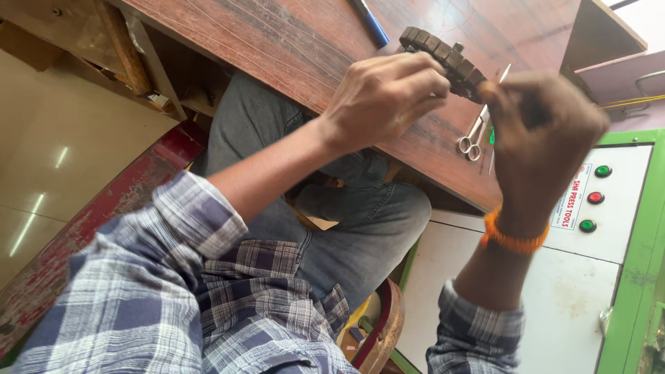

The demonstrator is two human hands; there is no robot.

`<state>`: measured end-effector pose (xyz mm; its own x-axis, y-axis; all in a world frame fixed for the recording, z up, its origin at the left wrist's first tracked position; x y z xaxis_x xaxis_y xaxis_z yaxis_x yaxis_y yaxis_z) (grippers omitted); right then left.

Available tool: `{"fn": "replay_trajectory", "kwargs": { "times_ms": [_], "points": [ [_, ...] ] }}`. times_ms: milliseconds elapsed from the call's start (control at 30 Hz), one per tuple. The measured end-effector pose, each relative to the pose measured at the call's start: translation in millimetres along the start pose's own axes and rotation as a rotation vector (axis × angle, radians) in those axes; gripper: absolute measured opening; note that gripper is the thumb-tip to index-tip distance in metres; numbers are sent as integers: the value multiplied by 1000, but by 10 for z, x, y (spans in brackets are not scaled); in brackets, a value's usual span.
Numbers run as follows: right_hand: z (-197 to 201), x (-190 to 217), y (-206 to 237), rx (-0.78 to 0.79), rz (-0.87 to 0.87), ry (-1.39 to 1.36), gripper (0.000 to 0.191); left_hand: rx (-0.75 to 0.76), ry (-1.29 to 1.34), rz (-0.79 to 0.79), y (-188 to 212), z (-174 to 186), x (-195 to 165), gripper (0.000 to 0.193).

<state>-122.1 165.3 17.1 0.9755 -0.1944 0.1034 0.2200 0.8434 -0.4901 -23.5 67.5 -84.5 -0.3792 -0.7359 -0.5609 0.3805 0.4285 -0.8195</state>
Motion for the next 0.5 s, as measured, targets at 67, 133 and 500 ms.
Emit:
{"fn": "replay_trajectory", "kwargs": {
  "times_ms": [67, 133, 500],
  "points": [
    [-136, -16, -204, 6, 20, -36, 9, -104, 138, 243, 107, -30, 193, 12],
    [-301, -116, -331, 45, -36, -66, 7, -194, 236, 386, 194, -94, 315, 11],
    [-600, -742, -272, 202, -350, -303, 12, -237, 106, 441, 10, 34, 135, 15]
  ]
}}
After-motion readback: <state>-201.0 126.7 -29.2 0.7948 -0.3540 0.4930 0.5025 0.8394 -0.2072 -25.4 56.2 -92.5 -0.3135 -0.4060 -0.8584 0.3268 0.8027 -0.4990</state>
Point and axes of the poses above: each hand's wrist, its own y-axis away from the middle knuckle, its own z-axis out of the back of the hand, x = y × z, the point moved 10 cm from there along -y, towards the middle knuckle, and after that the axes turned 8 degrees about y, right-handed, at the moved point
